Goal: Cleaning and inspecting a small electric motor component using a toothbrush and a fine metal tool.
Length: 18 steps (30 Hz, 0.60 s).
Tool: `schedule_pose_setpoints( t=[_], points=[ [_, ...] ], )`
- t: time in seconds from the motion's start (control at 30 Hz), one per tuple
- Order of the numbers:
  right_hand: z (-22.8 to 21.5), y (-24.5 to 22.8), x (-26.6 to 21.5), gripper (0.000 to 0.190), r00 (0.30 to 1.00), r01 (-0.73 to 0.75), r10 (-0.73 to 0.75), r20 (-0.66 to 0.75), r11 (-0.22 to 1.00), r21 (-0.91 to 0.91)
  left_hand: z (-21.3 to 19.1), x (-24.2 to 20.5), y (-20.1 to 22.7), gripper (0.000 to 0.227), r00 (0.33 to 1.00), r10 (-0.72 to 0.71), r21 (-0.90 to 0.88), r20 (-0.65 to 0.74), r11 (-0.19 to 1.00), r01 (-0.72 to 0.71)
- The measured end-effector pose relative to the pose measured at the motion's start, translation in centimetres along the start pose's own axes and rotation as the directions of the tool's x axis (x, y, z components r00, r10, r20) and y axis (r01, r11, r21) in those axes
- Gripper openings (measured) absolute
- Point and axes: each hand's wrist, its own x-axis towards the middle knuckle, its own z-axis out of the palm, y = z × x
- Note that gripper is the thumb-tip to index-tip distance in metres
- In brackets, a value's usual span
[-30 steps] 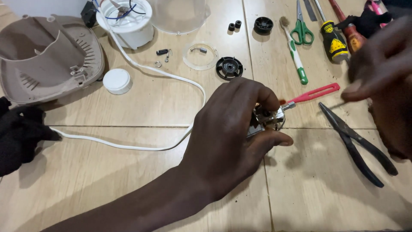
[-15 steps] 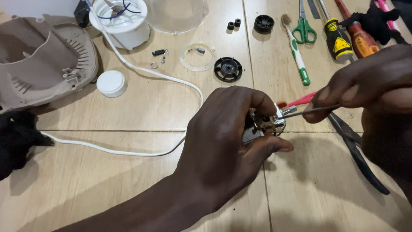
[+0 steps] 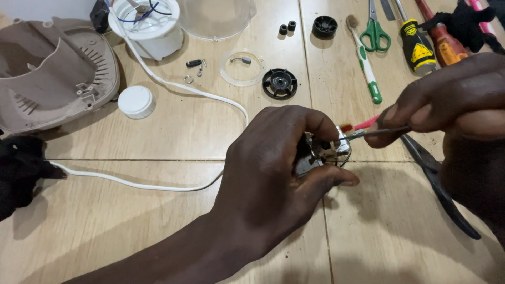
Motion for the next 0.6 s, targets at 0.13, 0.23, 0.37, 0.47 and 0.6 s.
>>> schedule_pose_setpoints(
  t=[0.13,0.23,0.37,0.47,0.6],
  points=[
    [3.5,-3.0,0.3,0.044,0.967,-0.071,0.057,-0.249,0.996,-0.047,-0.2,0.2,0.2,0.041,0.999,-0.036,0.014,0.003,0.999,0.036],
    [2.5,-2.4,1.7,0.042,0.984,-0.112,0.124,-0.126,0.989,0.101,-0.2,0.2,0.2,0.039,1.000,-0.029,0.023,0.006,0.999,0.029],
    [1.0,0.6,-1.5,0.023,0.969,-0.012,0.005,-0.246,1.000,-0.025,-0.9,0.6,1.2,0.033,1.000,-0.018,-0.012,0.018,1.000,0.018],
    [-0.4,4.4,-2.4,0.049,0.966,0.031,-0.135,0.220,0.907,0.419,-1.1,0.7,1.4,0.030,1.000,0.007,0.001,0.020,1.000,-0.007],
    [4.2,-5.7,2.0,0.045,0.886,-0.383,0.421,-0.196,0.901,0.203,-1.2,1.2,1.4,0.015,1.000,0.014,-0.002,0.006,1.000,-0.014]
  ],
)
